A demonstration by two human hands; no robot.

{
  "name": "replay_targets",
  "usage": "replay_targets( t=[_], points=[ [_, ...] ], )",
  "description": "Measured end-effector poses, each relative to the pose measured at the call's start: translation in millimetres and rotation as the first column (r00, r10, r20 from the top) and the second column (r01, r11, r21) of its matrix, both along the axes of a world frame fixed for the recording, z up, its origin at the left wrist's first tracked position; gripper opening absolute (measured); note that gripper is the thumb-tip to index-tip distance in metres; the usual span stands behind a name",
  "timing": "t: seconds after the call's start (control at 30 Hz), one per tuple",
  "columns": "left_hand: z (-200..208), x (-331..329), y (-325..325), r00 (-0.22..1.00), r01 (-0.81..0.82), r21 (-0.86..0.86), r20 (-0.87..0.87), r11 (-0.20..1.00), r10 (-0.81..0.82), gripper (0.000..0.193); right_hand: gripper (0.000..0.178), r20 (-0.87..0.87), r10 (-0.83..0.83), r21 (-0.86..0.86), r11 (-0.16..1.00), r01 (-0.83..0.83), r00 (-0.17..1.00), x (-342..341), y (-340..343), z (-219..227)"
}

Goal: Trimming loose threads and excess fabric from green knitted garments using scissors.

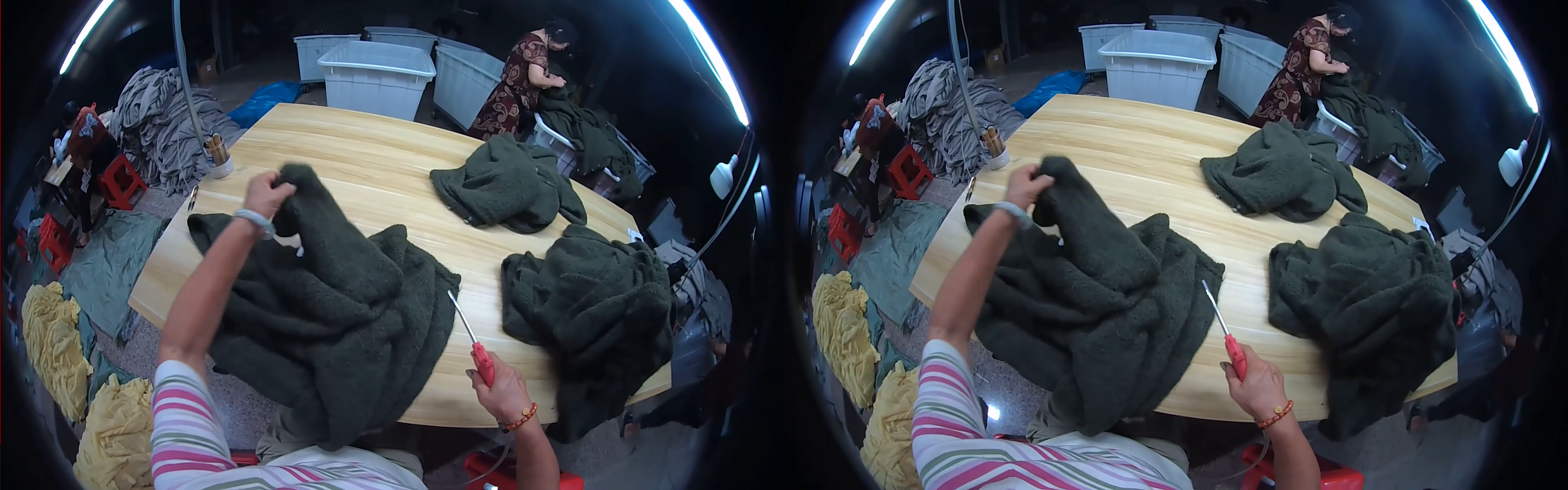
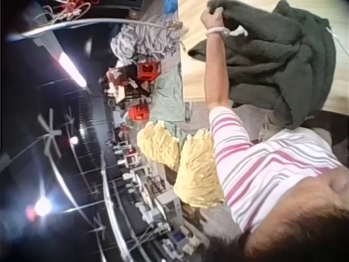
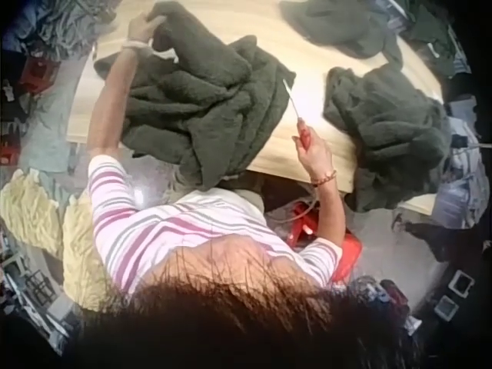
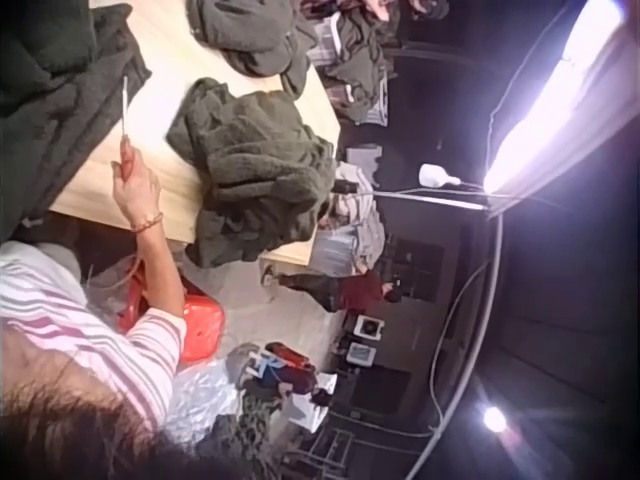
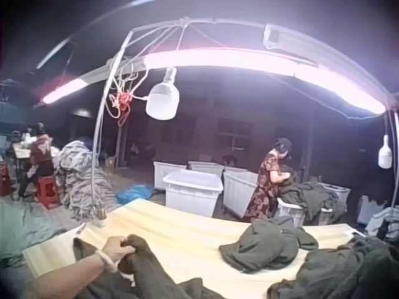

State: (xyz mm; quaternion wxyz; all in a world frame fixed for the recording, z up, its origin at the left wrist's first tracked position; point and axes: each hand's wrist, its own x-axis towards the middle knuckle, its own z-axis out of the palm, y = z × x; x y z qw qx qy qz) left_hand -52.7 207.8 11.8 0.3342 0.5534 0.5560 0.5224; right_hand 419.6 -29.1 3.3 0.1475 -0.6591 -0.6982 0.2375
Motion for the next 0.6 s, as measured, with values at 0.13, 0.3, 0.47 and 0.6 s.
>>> replay_targets(
  t=[0.13,0.3,0.47,0.6],
  points=[
    [109.2,79.4,-143.5,0.868,0.46,0.016,0.201,0.888,-0.454,0.026,0.028,-0.009,-0.085,0.008,0.996,0.085,0.996,18.0,5.7,-8.0],
    [82.7,98.4,-239.6,0.307,0.93,-0.202,-0.037,0.308,-0.951,0.019,0.031,-0.028,-0.057,-0.051,0.997,0.055,0.998,1.1,24.4,-4.5],
    [42.0,79.1,-194.2,0.416,0.67,0.01,-0.833,0.743,-0.364,0.047,0.03,-0.003,0.041,0.045,0.998,-0.04,0.999,-26.6,11.3,6.4],
    [-19.9,11.7,-173.2,0.027,0.139,-0.325,-0.943,0.935,-0.332,0.079,0.036,-0.073,0.215,0.081,0.974,-0.209,0.974,-61.4,-4.4,7.5]
  ],
)
